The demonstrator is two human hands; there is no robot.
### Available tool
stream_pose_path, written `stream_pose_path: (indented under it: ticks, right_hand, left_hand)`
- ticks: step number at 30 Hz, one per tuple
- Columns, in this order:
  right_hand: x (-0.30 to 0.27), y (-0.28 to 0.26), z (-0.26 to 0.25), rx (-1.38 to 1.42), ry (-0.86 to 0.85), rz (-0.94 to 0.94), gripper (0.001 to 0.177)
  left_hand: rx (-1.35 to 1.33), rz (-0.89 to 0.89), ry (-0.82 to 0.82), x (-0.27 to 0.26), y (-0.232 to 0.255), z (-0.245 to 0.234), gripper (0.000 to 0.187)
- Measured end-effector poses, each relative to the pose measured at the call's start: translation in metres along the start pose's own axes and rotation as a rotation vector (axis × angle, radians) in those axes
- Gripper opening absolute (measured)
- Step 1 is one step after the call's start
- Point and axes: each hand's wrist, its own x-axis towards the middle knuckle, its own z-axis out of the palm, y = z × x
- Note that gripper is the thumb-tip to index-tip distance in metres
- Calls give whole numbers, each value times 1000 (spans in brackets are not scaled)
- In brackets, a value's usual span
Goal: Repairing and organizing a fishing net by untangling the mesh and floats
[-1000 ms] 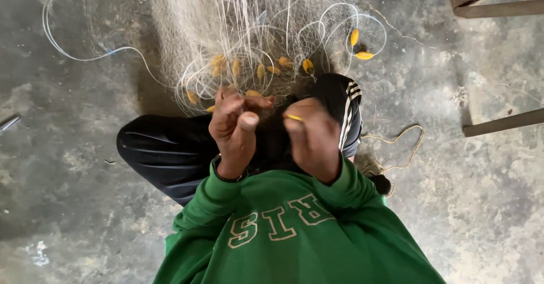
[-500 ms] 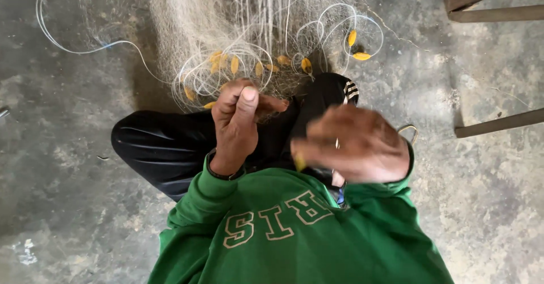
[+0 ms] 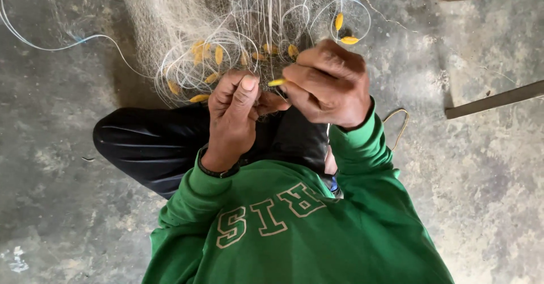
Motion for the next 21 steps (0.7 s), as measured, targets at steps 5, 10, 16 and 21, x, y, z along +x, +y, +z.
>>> stream_pose_path:
  ticks: [5,10,16,21]
  right_hand:
    - [-12,16,22,309,243,-114,16]
    - [-11,8,39,334,330,-193,11]
    - [-16,-14,24,449,500,-165,6]
    - [-56,-46,-27,1524,269,8,13]
  left_hand:
    - [-163,150,34,3,-29,-10,18]
    - [-8,150,-5,10,-36,-17,21]
    - [52,128,-15,20,-19,-12,21]
    - [-183,142,42,29,-34,-33,10]
